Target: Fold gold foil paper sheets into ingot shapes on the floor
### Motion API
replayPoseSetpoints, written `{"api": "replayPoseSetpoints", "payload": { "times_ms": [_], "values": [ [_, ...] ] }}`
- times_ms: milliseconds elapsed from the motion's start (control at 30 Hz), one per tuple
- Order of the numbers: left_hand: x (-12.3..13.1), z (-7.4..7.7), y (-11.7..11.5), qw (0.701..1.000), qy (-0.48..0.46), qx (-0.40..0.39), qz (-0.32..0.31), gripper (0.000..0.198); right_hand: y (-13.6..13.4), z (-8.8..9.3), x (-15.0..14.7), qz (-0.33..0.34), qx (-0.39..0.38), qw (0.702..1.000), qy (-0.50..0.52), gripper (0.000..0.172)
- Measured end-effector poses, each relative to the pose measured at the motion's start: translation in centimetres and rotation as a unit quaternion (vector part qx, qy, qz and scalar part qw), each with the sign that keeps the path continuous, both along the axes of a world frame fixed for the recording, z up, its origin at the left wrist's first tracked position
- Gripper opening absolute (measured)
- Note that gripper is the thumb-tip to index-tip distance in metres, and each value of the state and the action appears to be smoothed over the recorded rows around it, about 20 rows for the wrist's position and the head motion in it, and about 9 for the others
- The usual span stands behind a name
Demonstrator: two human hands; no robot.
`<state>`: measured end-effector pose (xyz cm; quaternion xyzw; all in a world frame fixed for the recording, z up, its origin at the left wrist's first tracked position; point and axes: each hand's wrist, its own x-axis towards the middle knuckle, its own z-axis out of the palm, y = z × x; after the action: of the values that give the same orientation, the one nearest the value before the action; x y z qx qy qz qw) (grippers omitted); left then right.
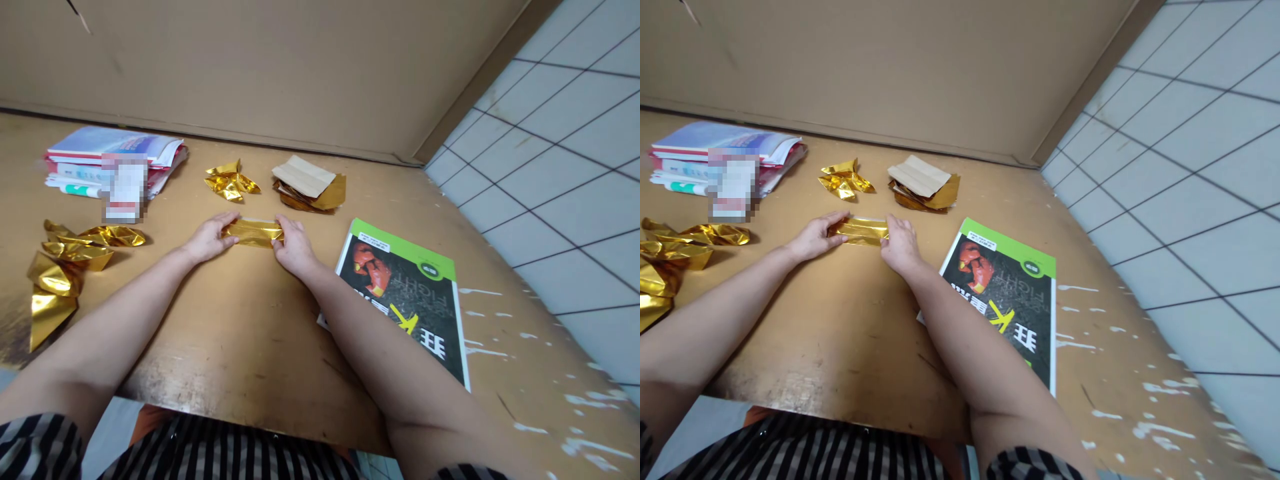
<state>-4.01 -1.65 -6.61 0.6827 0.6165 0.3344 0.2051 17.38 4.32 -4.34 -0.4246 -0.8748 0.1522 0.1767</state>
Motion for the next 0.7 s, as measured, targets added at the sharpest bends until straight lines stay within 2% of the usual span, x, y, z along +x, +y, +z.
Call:
{"api": "replayPoseSetpoints", "payload": {
  "times_ms": [367, 500, 700],
  "values": [
    [0.0, 0.1, 0.0, 0.999, -0.003, 0.018, 0.036, 0.072, 0.8, -1.0, -0.1, -0.031, -0.021, 0.998, 0.044, 0.072],
    [0.0, 0.5, -0.1, 0.998, 0.009, 0.021, 0.051, 0.072, 1.0, -1.2, -0.1, -0.032, -0.018, 0.998, 0.053, 0.070],
    [0.1, 0.6, 0.0, 0.998, -0.006, 0.015, 0.065, 0.070, 0.6, -0.4, -0.3, -0.058, -0.048, 0.996, 0.044, 0.065]
  ]
}}
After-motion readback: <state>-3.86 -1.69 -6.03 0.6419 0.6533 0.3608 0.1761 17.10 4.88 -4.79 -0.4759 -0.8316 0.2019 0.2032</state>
